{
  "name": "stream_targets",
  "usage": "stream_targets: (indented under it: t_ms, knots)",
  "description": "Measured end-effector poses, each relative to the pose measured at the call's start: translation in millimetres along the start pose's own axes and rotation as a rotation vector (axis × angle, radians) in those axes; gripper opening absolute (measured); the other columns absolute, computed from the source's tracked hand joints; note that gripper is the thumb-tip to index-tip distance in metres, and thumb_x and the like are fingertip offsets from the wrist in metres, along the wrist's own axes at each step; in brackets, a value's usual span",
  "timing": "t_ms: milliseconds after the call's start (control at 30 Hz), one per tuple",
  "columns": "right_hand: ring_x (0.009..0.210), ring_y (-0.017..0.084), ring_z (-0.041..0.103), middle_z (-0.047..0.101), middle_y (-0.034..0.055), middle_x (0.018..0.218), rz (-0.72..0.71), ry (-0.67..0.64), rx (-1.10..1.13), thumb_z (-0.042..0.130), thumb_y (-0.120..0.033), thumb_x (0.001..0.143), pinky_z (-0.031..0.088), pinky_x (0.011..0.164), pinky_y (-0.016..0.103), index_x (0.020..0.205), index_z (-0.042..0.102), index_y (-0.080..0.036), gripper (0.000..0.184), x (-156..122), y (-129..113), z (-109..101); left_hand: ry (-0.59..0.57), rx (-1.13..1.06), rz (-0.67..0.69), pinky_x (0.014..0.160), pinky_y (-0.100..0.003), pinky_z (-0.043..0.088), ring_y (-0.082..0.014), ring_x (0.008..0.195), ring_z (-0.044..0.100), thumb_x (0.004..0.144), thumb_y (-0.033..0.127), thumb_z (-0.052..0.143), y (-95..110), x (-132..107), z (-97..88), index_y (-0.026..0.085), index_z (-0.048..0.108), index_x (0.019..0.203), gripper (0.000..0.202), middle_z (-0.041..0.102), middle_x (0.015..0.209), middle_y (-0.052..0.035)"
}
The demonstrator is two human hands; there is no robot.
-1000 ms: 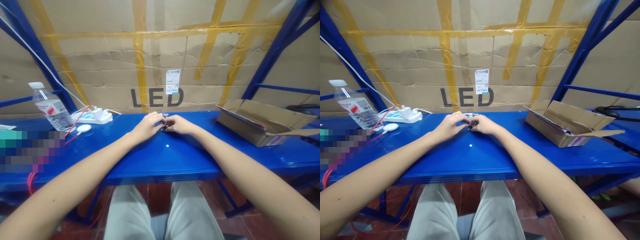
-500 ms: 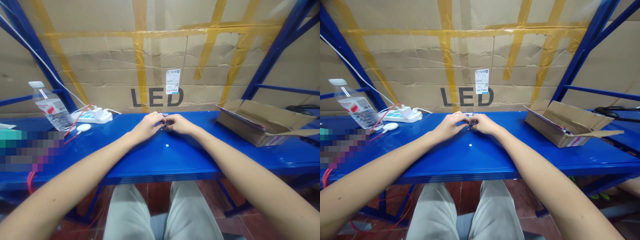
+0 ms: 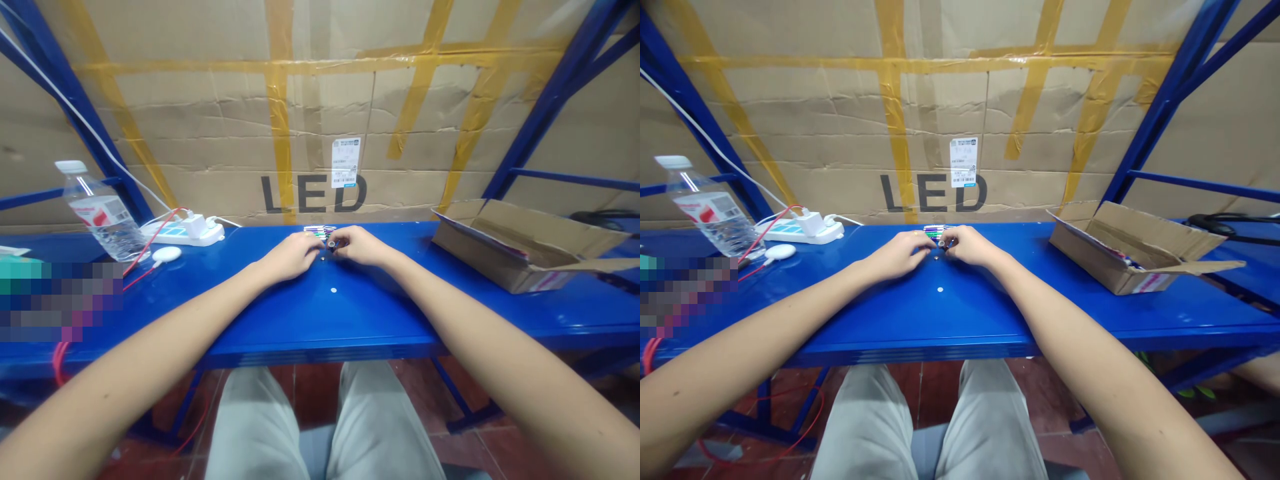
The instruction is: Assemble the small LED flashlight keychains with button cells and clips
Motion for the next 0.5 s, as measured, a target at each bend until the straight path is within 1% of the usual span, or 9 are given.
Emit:
stream_targets:
  t_ms: [100, 200, 300, 367, 433, 500]
  knots:
    - [0.062, 0.014, 0.057, 0.064, 0.0011, 0.07, 0.105, 0.019, 0.139, 0.064, -0.013, 0.066, 0.045, 0.058, 0.026, 0.077, 0.061, -0.016, 0.012, -1, -4, -4, -0.111, 0.026, -0.009, 0.096, -0.04, 0.049, -0.0248, 0.105, 0.065, 0.094, 0.019, 0.049, -3, -1, 10.6, 0.018, 0.072, 0.112, 0.029, 0.071, 0.113, -0.0109]
    - [0.056, 0.013, 0.055, 0.066, 0.0027, 0.07, 0.183, 0.063, 0.228, 0.067, -0.013, 0.066, 0.045, 0.053, 0.026, 0.08, 0.061, -0.016, 0.015, -2, -7, -8, -0.14, 0.045, -0.011, 0.095, -0.038, 0.049, -0.0244, 0.104, 0.064, 0.094, 0.02, 0.048, -3, -1, 14.5, 0.018, 0.073, 0.11, 0.03, 0.071, 0.111, -0.011]
    - [0.051, 0.012, 0.052, 0.065, 0.0023, 0.065, 0.233, -0.016, 0.178, 0.067, -0.011, 0.064, 0.041, 0.049, 0.026, 0.076, 0.062, -0.016, 0.014, -4, -4, -6, -0.145, 0.034, -0.005, 0.093, -0.037, 0.049, -0.0238, 0.099, 0.065, 0.093, 0.019, 0.051, -1, 0, 12.7, 0.018, 0.075, 0.102, 0.026, 0.072, 0.106, -0.0099]
    - [0.05, 0.012, 0.051, 0.064, 0.0009, 0.063, 0.243, -0.073, 0.142, 0.067, -0.011, 0.062, 0.04, 0.049, 0.026, 0.076, 0.064, -0.016, 0.015, -4, 0, -3, -0.149, 0.017, -0.024, 0.09, -0.037, 0.049, -0.0238, 0.096, 0.065, 0.092, 0.02, 0.054, -1, 0, 10.7, 0.018, 0.074, 0.097, 0.021, 0.073, 0.1, -0.009]
    - [0.052, 0.012, 0.052, 0.064, -0.0006, 0.063, 0.218, -0.086, 0.12, 0.067, -0.011, 0.062, 0.04, 0.051, 0.026, 0.078, 0.066, -0.016, 0.017, -4, 2, -2, -0.153, -0.003, -0.062, 0.087, -0.036, 0.049, -0.0237, 0.094, 0.065, 0.091, 0.021, 0.057, -3, 0, 9.8, 0.018, 0.073, 0.095, 0.018, 0.073, 0.097, -0.0081]
    - [0.057, 0.013, 0.054, 0.064, -0.001, 0.065, 0.172, -0.085, 0.084, 0.066, -0.012, 0.061, 0.041, 0.055, 0.026, 0.078, 0.067, -0.016, 0.018, -3, 2, -1, -0.15, -0.011, -0.086, 0.086, -0.036, 0.049, -0.024, 0.094, 0.065, 0.09, 0.022, 0.058, -4, 0, 10.1, 0.018, 0.073, 0.098, 0.018, 0.073, 0.099, -0.0084]
Point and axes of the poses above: each hand's wrist, its own x-axis towards the middle knuckle, its own z-axis out of the palm, y = z × x, the point moved 3 cm from there along x, towards the middle knuckle
